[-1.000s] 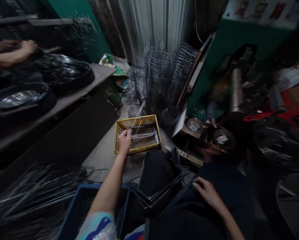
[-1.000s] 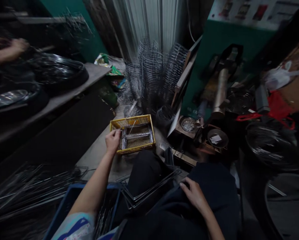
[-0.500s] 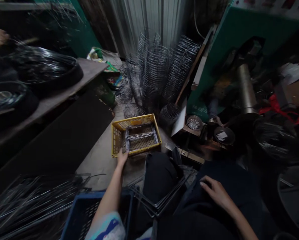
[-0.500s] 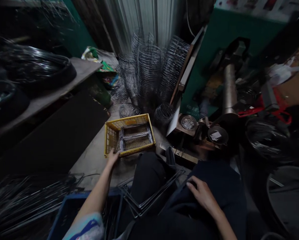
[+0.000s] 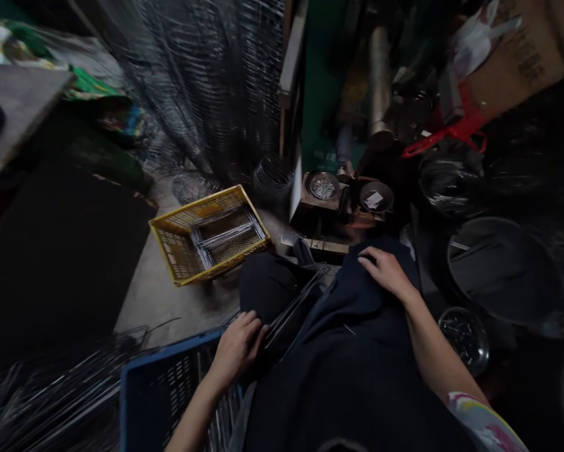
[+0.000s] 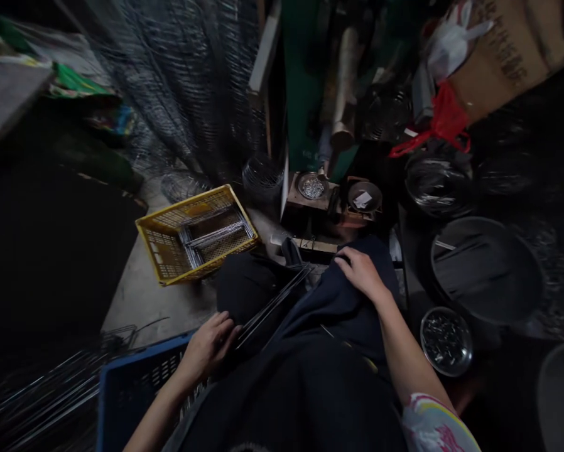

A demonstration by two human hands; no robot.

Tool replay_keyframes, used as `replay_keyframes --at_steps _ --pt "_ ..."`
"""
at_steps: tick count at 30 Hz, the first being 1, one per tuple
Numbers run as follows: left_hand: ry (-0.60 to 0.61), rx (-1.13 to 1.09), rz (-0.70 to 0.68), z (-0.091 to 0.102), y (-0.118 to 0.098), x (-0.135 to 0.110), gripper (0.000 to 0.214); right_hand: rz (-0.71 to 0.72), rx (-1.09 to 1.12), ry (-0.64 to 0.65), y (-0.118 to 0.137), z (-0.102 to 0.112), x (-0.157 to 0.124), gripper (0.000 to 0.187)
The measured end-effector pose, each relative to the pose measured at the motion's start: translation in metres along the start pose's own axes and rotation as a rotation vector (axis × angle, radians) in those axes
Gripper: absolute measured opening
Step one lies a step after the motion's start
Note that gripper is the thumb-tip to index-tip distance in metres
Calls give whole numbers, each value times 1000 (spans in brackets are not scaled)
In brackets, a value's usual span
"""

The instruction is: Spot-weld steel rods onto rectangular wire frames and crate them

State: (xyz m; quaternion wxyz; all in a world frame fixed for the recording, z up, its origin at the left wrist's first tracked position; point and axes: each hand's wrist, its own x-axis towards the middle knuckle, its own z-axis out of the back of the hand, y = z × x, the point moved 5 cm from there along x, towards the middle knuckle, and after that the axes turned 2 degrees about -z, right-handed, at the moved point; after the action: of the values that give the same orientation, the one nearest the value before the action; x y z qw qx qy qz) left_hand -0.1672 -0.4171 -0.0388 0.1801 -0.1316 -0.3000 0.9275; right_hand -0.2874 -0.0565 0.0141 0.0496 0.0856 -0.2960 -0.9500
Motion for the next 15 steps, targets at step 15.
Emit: replay_keyframes --at_steps 15 --pt "-122 137 163 51 -31 34 27 -711 -369 -456 -283 134 -113 32"
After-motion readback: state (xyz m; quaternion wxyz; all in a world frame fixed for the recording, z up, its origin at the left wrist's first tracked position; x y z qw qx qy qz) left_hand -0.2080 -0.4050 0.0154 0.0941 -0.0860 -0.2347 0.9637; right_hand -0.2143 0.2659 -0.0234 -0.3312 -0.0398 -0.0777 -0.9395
